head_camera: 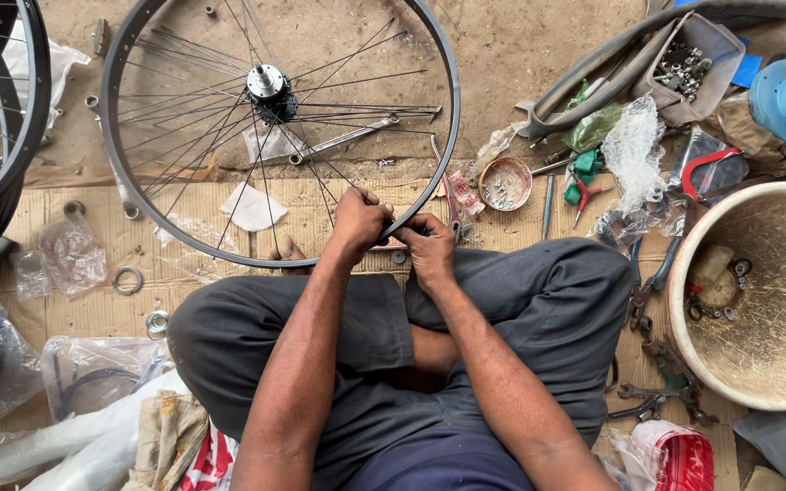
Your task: The person sits on the floor and laces a bicycle wheel by inserting spokes into the hub and rim. They use their hands to thread the spokes and secure them with nipples, working systematically around the wheel.
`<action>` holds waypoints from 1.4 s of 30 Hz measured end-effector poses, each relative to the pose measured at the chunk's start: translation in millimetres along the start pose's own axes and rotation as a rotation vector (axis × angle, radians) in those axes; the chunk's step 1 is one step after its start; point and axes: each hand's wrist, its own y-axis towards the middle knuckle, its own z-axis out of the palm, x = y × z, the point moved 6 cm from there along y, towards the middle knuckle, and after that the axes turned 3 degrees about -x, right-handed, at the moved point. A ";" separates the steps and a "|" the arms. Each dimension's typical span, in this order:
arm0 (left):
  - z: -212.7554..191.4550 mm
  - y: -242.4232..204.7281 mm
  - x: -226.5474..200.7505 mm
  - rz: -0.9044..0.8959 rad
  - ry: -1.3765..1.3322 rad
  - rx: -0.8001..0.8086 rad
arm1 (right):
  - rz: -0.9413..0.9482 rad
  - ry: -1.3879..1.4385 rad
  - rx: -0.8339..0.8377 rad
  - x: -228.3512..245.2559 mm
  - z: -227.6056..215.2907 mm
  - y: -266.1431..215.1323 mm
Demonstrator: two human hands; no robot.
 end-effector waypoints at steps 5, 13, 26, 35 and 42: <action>-10.6 -21.6 -26.3 0.475 0.687 -0.323 | 0.063 0.014 0.091 0.2 0.0 8.0; 11.9 -2.4 -19.3 0.182 0.526 0.349 | 0.090 -0.016 0.130 12.9 -3.1 19.3; 20.3 -1.4 -35.2 0.415 0.807 0.249 | 0.076 -0.095 0.134 32.7 -12.4 26.0; 22.4 -1.4 -36.8 0.467 0.884 0.139 | 0.057 -0.008 0.144 28.8 -13.9 31.7; 12.8 3.4 -18.1 0.261 0.489 0.355 | 0.049 -0.020 0.155 24.1 -14.6 26.2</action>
